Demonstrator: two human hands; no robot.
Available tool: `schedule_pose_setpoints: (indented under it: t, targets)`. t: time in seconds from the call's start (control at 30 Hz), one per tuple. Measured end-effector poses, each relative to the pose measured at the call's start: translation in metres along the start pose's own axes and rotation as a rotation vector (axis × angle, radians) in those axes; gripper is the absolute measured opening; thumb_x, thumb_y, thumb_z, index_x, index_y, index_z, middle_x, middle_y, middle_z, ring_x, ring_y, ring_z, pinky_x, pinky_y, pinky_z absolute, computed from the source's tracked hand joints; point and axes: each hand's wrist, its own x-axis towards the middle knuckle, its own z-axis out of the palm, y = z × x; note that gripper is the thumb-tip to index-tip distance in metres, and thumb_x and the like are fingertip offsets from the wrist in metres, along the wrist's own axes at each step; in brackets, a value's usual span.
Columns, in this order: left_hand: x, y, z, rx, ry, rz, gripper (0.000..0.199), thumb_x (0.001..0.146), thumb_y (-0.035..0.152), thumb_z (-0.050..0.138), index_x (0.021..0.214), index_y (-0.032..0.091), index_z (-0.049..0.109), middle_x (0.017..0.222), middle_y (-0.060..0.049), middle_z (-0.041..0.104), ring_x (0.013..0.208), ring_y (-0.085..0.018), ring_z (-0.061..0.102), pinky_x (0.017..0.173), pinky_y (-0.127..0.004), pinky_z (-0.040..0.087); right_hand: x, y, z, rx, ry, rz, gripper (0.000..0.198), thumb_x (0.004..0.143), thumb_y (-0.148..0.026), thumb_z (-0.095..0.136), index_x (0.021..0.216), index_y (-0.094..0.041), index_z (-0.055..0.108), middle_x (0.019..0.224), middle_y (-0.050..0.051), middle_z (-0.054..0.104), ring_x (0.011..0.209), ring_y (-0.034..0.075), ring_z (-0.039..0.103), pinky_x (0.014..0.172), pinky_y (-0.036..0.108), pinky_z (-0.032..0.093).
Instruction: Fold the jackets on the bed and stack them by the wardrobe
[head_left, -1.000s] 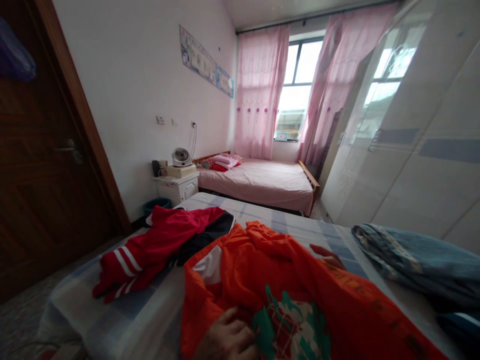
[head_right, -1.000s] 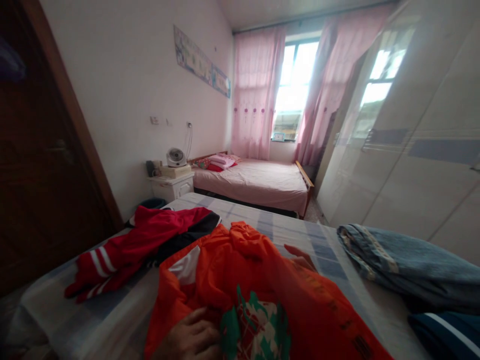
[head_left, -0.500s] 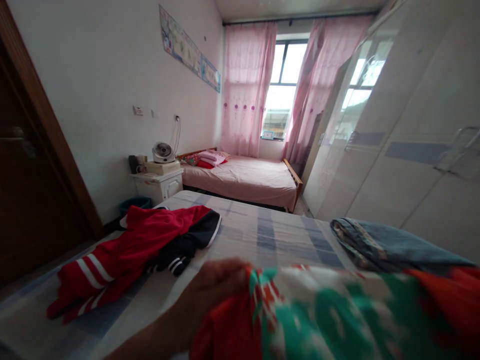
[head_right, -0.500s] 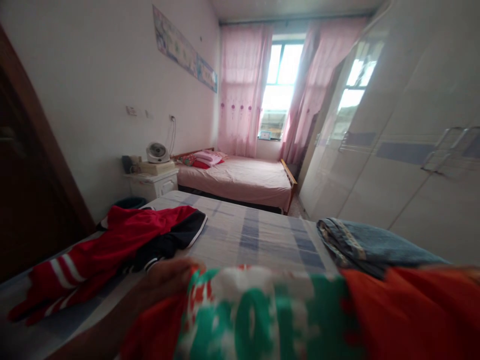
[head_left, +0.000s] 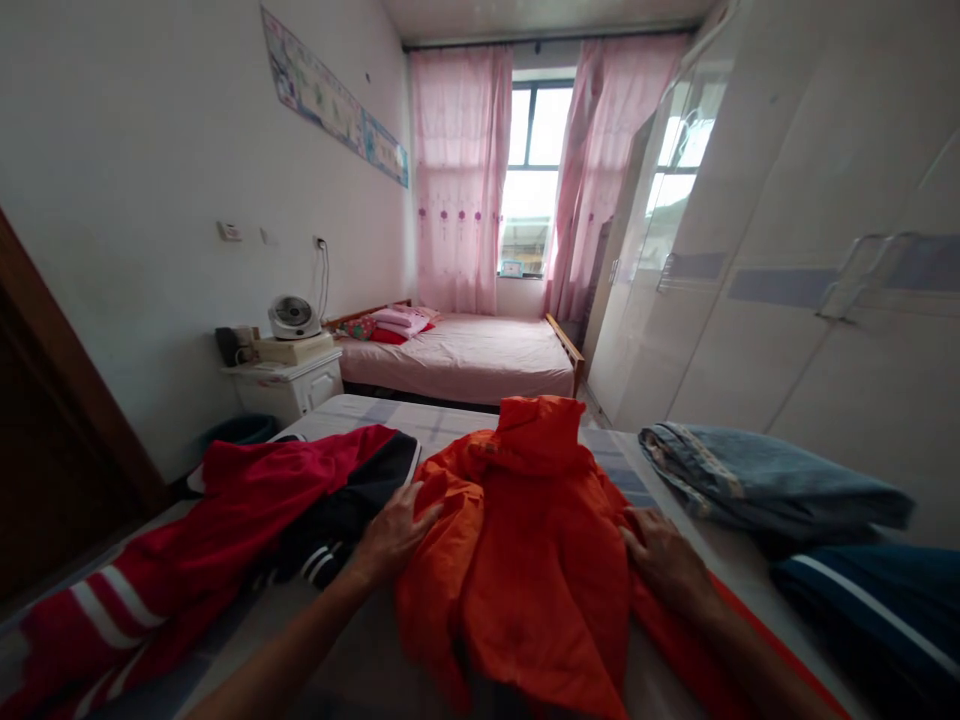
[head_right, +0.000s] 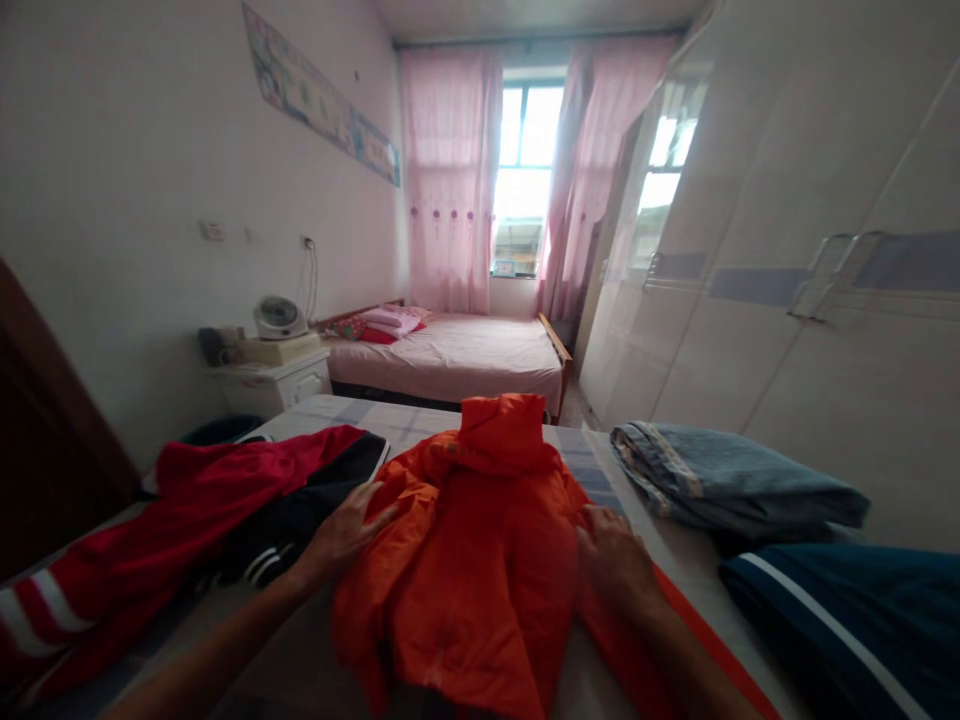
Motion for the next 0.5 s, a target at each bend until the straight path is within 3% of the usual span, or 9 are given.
schedule_pose_setpoints:
  t: [0.13,0.27,0.4,0.5]
  targets:
    - [-0.003,0.012,0.001,0.124,0.072,0.032,0.053,0.084,0.045,0.047,0.126,0.013,0.047,0.14,-0.016,0.04,0.13,-0.027,0.036,0.106,-0.04,0.03,-0.002,-0.005,-0.007,0.066,0.018,-0.017,0.036,0.084,-0.028,0.037,0.107,-0.019,0.062,0.116,0.011,0.061,0.107,0.022,0.057,0.091,0.033,0.042]
    - [0.007,0.042,-0.011,0.199,0.162,0.297,0.038,0.086,0.026,0.044,0.121,0.016,0.053,0.137,-0.012,0.044,0.128,-0.024,0.038,0.107,-0.041,0.031,-0.003,-0.014,-0.005,0.123,0.029,0.01,0.042,0.087,-0.035,0.033,0.118,-0.018,0.055,0.123,0.011,0.058,0.112,0.022,0.054,0.094,0.034,0.041]
    - [0.025,0.074,-0.014,0.181,-0.003,0.591,0.024,0.084,0.019,0.046,0.092,0.023,0.069,0.143,-0.003,0.038,0.133,-0.023,0.03,0.11,-0.041,0.025,-0.009,-0.021,0.015,0.048,0.031,-0.041,0.041,0.087,-0.035,0.033,0.118,-0.017,0.053,0.121,0.011,0.059,0.113,0.023,0.053,0.095,0.037,0.039]
    - [0.045,0.089,-0.001,0.136,-0.129,0.585,0.02,0.079,0.017,0.052,0.071,0.02,0.07,0.142,-0.003,0.041,0.134,-0.026,0.028,0.111,-0.04,0.021,-0.011,-0.022,0.024,-0.024,0.053,-0.097,0.038,0.088,-0.032,0.033,0.117,-0.019,0.053,0.117,0.01,0.06,0.111,0.023,0.053,0.093,0.036,0.039]
